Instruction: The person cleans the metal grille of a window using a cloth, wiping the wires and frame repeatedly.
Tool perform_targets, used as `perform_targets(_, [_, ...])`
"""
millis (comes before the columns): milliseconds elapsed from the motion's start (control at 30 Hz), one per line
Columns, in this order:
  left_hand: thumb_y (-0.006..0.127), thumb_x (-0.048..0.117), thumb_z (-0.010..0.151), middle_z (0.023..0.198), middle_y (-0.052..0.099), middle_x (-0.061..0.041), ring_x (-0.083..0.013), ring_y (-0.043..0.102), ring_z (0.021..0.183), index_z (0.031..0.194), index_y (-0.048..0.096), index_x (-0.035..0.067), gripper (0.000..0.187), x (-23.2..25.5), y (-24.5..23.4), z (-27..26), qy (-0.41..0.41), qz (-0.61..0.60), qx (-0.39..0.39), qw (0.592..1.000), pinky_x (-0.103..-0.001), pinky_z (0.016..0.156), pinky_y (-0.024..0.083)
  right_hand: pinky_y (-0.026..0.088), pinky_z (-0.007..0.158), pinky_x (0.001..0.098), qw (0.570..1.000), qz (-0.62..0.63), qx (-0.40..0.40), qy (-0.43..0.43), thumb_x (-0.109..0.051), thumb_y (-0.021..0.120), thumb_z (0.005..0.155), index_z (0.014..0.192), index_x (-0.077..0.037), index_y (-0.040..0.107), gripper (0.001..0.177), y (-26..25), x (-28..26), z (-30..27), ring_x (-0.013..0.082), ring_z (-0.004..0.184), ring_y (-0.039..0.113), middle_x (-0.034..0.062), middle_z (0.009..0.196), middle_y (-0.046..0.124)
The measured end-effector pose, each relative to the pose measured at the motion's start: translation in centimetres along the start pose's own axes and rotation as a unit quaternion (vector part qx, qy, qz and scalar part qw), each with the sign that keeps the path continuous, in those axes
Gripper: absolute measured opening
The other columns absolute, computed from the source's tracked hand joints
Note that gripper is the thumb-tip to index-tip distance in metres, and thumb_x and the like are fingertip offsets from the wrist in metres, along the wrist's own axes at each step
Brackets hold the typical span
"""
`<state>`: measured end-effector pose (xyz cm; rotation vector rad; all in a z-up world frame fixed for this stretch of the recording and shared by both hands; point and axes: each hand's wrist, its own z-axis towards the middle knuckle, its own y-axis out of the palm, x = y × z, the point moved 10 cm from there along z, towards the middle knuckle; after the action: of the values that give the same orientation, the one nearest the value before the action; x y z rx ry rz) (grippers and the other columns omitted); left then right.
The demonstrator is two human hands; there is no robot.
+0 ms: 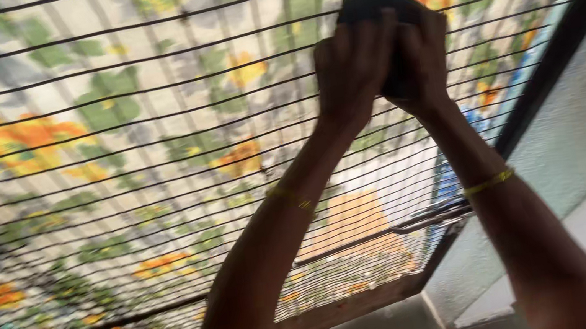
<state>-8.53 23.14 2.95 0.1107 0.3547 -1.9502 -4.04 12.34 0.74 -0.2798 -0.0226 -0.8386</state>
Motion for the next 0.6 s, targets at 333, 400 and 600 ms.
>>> perform_targets(333, [0.065, 0.023, 0.086, 0.092, 0.065, 0.003, -0.0199, 0.059, 0.111, 0.083, 0.07, 0.019, 0.008, 17.2, 17.0, -8.0, 0.186, -0.126, -0.224, 0.948, -0.039, 0.101, 0.045, 0.041, 0.108, 0.0348, 0.886, 0.183, 0.261, 0.338, -0.017, 0.084, 0.088, 0.136, -0.005, 0.049, 0.061, 1.5, 12.0, -29.2, 0.0185, 0.119, 0.048, 0.0048, 0.126, 0.049])
perform_targets(400, [0.065, 0.022, 0.086, 0.088, 0.065, 0.004, -0.0197, 0.059, 0.109, 0.081, 0.07, 0.018, 0.009, 17.1, 16.5, -9.0, 0.217, -0.11, -0.207, 0.948, -0.04, 0.098, 0.045, 0.041, 0.098, 0.0322, 0.897, 0.162, 0.199, 0.359, -0.016, 0.089, 0.08, 0.126, -0.006, 0.046, 0.064, 2.7, 10.6, -30.1, 0.0155, 0.109, 0.046, 0.0026, 0.117, 0.047])
perform_targets(600, [0.065, 0.021, 0.085, 0.08, 0.063, 0.002, -0.0217, 0.06, 0.094, 0.08, 0.067, 0.019, 0.006, 11.3, 9.6, -4.3, 0.251, -0.108, -0.072, 0.959, -0.044, 0.083, 0.044, 0.04, 0.103, 0.0396, 0.927, 0.035, 0.227, 0.295, -0.012, 0.087, 0.081, 0.133, 0.0, 0.051, 0.064, -0.2, 5.5, -19.1, 0.0276, 0.117, 0.05, 0.0116, 0.122, 0.051])
